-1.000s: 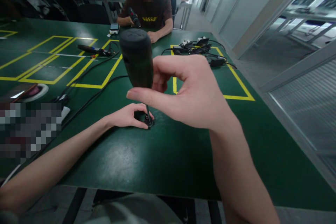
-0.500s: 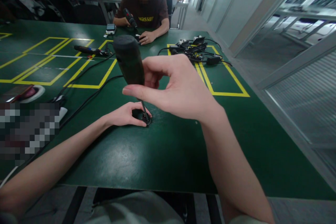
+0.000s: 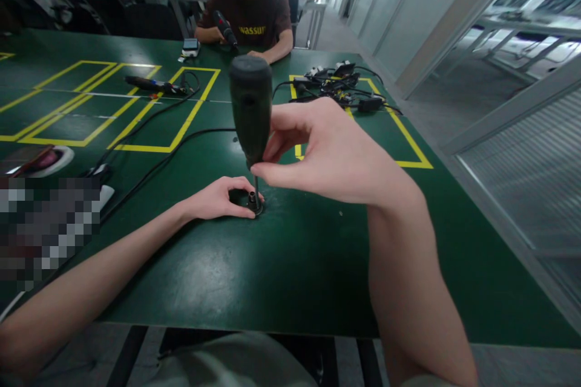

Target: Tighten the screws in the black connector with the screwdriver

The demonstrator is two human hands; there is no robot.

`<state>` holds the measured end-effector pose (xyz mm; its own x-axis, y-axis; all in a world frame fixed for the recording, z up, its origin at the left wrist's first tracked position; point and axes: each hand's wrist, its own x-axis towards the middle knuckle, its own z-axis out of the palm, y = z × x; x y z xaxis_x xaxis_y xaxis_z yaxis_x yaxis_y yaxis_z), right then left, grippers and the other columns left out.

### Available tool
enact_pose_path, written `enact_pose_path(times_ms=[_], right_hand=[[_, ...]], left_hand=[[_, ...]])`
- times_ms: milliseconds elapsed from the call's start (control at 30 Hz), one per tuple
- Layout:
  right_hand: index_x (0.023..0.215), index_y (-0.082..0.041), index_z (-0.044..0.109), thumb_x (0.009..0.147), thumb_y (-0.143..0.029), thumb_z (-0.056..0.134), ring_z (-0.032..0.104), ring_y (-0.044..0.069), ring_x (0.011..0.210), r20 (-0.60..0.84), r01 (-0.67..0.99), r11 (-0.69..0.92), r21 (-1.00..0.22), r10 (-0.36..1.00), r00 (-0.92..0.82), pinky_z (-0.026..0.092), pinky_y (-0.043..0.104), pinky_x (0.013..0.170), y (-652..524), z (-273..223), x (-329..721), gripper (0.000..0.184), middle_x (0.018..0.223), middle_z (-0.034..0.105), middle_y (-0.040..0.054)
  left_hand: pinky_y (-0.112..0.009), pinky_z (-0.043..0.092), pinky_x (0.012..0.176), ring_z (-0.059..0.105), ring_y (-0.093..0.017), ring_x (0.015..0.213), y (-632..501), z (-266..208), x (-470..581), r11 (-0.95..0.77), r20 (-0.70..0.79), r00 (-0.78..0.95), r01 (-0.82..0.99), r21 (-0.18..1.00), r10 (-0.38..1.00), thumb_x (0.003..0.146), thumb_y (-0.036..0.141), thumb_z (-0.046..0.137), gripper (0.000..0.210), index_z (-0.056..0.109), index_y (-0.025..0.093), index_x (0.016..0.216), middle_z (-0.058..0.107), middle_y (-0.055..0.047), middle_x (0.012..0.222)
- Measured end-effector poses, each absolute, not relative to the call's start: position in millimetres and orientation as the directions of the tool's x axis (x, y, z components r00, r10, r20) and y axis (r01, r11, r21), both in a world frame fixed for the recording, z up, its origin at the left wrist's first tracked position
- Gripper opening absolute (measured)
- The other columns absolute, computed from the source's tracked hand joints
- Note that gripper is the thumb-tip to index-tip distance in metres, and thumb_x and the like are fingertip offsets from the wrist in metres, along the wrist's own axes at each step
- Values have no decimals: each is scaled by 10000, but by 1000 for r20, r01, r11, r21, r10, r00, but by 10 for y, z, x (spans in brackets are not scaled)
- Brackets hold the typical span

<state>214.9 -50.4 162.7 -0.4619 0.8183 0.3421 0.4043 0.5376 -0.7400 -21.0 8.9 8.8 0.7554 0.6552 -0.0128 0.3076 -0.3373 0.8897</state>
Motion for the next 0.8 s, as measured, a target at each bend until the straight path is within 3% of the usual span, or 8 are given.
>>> enact_pose_path(times_ms=[333,467,633,800], right_hand=[[813,-246,755,720,-221,847,705,235,768,346,403,518,-754,835,-427,563,355,629,-478,1589,2101,133,834,755,14],[736,-222,721,729,-306,884,647,201,696,340,464,516,-720,845,-413,492,329,578,-488,1585,2069,184,771,710,20],[638,-204,625,736,-377,897,483,137,567,378,542,514,-664,857,-350,334,290,495,-482,1566,2003,336,616,565,-12],[663,-214,642,745,-340,875,497,149,575,399,542,523,-658,852,-339,337,303,494,-481,1558,1977,277,635,576,-8]], left_hand=[[-378,525,1014,707,-221,1036,79,90,-210,-357,-4,754,316,879,657,753,364,869,347,798,176,1036,782,-66,1077],[-376,533,1012,714,-219,1031,73,88,-204,-338,-8,758,300,892,653,754,352,866,339,792,167,1029,793,-65,1067],[-396,527,1028,717,-228,1029,67,85,-204,-310,-17,741,301,902,671,735,352,878,359,787,160,1025,793,-71,1066],[-388,529,1018,714,-218,1014,71,83,-205,-334,0,748,297,895,663,745,358,869,347,787,176,1028,786,-55,1049]])
